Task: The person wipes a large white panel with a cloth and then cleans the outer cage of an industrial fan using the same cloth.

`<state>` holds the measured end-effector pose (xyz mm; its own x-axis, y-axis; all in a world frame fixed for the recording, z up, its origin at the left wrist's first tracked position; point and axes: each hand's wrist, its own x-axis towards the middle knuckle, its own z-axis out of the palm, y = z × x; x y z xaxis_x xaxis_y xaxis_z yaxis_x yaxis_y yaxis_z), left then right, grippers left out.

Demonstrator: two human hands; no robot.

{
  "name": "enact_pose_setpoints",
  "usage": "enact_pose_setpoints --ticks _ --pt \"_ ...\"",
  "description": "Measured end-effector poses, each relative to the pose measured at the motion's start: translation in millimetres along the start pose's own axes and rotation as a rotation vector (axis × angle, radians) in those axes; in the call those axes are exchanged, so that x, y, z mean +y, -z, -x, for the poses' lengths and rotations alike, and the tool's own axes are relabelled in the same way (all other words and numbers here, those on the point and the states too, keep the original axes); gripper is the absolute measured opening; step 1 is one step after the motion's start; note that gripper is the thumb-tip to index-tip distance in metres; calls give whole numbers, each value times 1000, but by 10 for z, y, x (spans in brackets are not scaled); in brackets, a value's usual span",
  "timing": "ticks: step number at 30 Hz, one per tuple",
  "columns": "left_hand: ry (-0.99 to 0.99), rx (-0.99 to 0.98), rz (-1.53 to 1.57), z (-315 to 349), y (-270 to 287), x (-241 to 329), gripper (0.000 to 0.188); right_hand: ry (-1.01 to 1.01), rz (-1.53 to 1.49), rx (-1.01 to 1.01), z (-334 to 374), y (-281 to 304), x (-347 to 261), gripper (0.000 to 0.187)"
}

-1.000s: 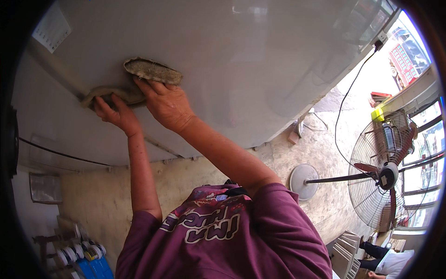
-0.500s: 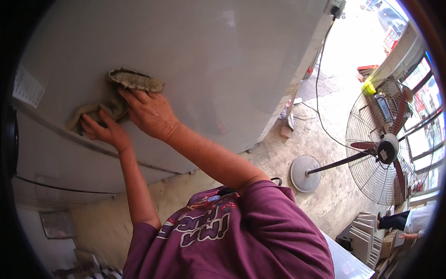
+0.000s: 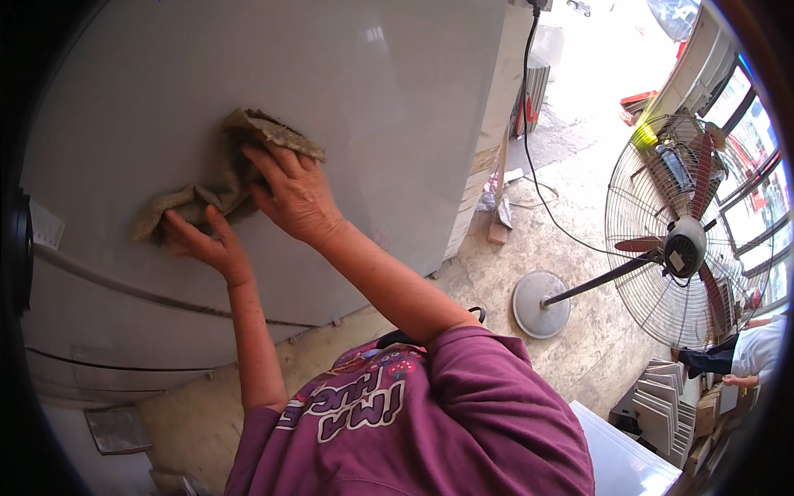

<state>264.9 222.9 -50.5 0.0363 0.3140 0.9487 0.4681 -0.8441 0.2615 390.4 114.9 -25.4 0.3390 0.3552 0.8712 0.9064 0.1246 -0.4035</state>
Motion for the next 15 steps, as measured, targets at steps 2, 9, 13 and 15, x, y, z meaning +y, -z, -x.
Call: enact_pose_setpoints --ticks 2,9,13,15 --pt "-23 -21 3 35 -51 123 66 -11 20 20 -11 121 108 59" --pt "-79 -107 56 128 -229 535 66 -73 74 95 0 512 481 62" --pt "-111 -148 89 170 -329 750 64 -95 122 180 -39 710 663 59" --pt "-132 -162 112 173 -383 845 62 -103 149 215 -76 811 760 57"
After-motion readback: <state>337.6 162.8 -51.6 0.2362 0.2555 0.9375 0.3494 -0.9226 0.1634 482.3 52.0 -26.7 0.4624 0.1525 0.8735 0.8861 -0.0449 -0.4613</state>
